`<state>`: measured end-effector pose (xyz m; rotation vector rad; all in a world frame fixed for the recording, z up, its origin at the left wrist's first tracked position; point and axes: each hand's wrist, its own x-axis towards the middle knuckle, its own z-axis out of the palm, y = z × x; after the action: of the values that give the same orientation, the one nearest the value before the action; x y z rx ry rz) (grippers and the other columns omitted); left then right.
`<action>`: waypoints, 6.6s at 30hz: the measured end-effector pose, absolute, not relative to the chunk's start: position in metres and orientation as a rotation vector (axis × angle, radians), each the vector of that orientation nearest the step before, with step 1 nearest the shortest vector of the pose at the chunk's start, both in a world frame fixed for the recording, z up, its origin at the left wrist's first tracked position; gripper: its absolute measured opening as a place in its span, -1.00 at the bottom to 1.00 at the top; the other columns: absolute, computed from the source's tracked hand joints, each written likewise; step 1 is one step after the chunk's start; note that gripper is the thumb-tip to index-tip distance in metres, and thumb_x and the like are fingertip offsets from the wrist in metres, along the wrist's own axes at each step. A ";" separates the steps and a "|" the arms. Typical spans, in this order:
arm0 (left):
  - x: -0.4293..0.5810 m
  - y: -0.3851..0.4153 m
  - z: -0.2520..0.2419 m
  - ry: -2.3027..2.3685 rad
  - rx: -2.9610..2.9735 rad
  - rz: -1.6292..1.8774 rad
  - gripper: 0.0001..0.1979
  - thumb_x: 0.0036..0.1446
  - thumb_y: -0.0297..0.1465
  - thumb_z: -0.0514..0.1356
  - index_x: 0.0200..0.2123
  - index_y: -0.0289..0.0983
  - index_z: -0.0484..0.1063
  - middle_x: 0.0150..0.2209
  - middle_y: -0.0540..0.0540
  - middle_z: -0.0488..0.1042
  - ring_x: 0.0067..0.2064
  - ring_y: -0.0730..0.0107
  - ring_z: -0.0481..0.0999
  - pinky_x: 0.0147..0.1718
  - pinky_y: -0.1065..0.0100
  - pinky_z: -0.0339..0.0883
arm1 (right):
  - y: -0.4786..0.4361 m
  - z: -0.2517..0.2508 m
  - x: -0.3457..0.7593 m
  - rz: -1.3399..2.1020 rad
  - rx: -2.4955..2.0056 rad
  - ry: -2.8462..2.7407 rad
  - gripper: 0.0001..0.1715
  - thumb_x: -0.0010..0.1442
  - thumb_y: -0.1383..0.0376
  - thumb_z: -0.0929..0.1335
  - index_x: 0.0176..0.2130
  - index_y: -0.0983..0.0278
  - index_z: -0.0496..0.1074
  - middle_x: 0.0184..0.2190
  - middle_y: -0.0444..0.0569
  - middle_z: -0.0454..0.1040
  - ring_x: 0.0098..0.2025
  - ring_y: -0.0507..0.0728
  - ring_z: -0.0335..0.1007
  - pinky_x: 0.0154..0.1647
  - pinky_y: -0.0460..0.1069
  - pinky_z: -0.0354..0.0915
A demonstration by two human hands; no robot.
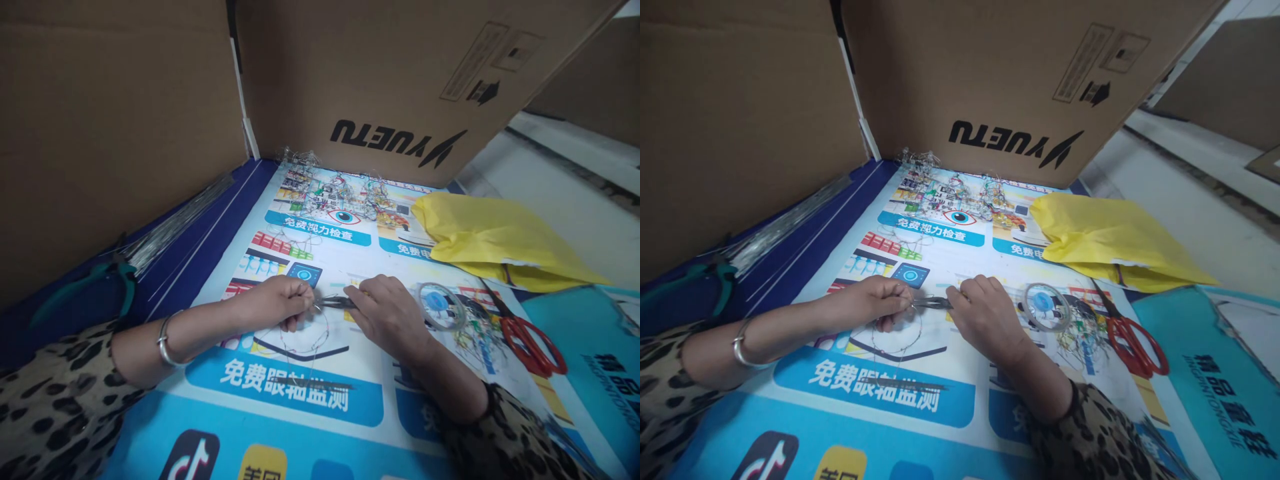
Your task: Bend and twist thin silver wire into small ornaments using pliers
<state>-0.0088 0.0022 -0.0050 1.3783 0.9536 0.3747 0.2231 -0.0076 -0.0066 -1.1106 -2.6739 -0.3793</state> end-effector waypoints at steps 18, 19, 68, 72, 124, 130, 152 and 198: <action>-0.006 0.001 -0.002 0.998 1.347 0.381 -0.86 0.09 -0.37 0.05 -0.45 -0.31 0.28 -0.59 0.06 0.34 -0.59 0.55 0.33 -0.59 0.47 0.20 | -0.011 0.003 0.218 -0.654 -1.100 -2.792 -0.84 0.19 0.35 0.25 -0.20 0.28 0.37 -0.44 -0.05 0.31 -0.35 0.14 0.10 -0.35 0.05 -0.08; -0.006 0.001 -0.002 1.002 1.342 0.381 -0.86 0.09 -0.37 0.05 -0.45 -0.30 0.28 -0.59 0.06 0.34 -0.60 0.55 0.34 -0.59 0.47 0.20 | -0.011 0.003 0.217 -0.665 -1.106 -2.794 -0.84 0.19 0.34 0.25 -0.20 0.28 0.36 -0.44 -0.04 0.31 -0.35 0.14 0.10 -0.36 0.05 -0.08; -0.010 0.003 0.001 0.890 1.425 0.274 -0.83 0.14 -0.32 0.05 -0.42 -0.30 0.29 -0.59 0.05 0.31 -0.57 0.55 0.29 -0.55 0.46 0.21 | -0.013 0.004 0.218 -0.046 -1.150 -2.798 -0.81 0.19 0.22 0.29 -0.23 0.27 0.41 -0.39 -0.05 0.38 -0.30 0.09 0.21 -0.30 -0.04 0.03; -0.012 0.003 -0.001 0.866 1.392 0.259 -0.81 0.15 -0.30 0.06 -0.41 -0.30 0.31 -0.59 0.06 0.29 -0.58 0.56 0.27 -0.55 0.46 0.19 | -0.010 0.005 0.219 -0.192 -1.092 -2.847 -0.86 0.16 0.26 0.30 -0.28 0.27 0.39 -0.40 -0.04 0.34 -0.32 0.10 0.15 -0.31 -0.02 -0.03; -0.011 0.005 -0.001 0.936 1.337 0.319 -0.83 0.02 -0.31 0.17 -0.42 -0.32 0.33 -0.52 -0.01 0.46 -0.51 0.49 0.44 -0.53 0.45 0.20 | -0.036 0.017 0.202 0.224 -1.726 -2.701 -0.76 0.24 0.18 0.20 -0.31 0.25 0.36 -0.36 -0.06 0.44 -0.30 0.13 0.35 -0.41 -0.05 0.07; -0.010 0.005 0.001 0.923 1.296 0.316 -0.85 0.01 -0.34 0.17 -0.43 -0.32 0.33 -0.50 0.00 0.45 -0.51 0.51 0.44 -0.51 0.44 0.23 | -0.034 0.016 0.204 0.210 -1.636 -2.716 -0.78 0.23 0.20 0.22 -0.32 0.26 0.36 -0.37 -0.05 0.42 -0.32 0.11 0.31 -0.40 -0.05 0.07; -0.011 0.004 -0.002 0.878 1.304 0.315 -0.85 0.07 -0.35 0.12 -0.41 -0.33 0.35 -0.51 0.04 0.37 -0.57 0.60 0.31 -0.53 0.46 0.26 | -0.021 0.003 0.209 -0.283 -1.318 -2.871 -0.93 0.14 0.35 0.26 -0.40 0.24 0.31 -0.42 -0.04 0.36 -0.35 0.14 0.19 -0.39 0.00 -0.07; -0.010 0.004 -0.004 1.087 1.544 0.381 -0.83 0.03 -0.28 0.16 -0.42 -0.28 0.36 -0.60 0.06 0.39 -0.58 0.55 0.32 -0.59 0.51 0.15 | -0.030 0.003 0.204 0.146 -1.645 -2.749 -0.76 0.24 0.20 0.19 -0.33 0.27 0.32 -0.36 -0.02 0.43 -0.32 0.11 0.33 -0.40 -0.06 0.06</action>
<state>-0.0102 0.0040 -0.0045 1.5438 1.0867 0.3809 0.2038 -0.0295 0.0026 -1.6454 -2.7491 0.1463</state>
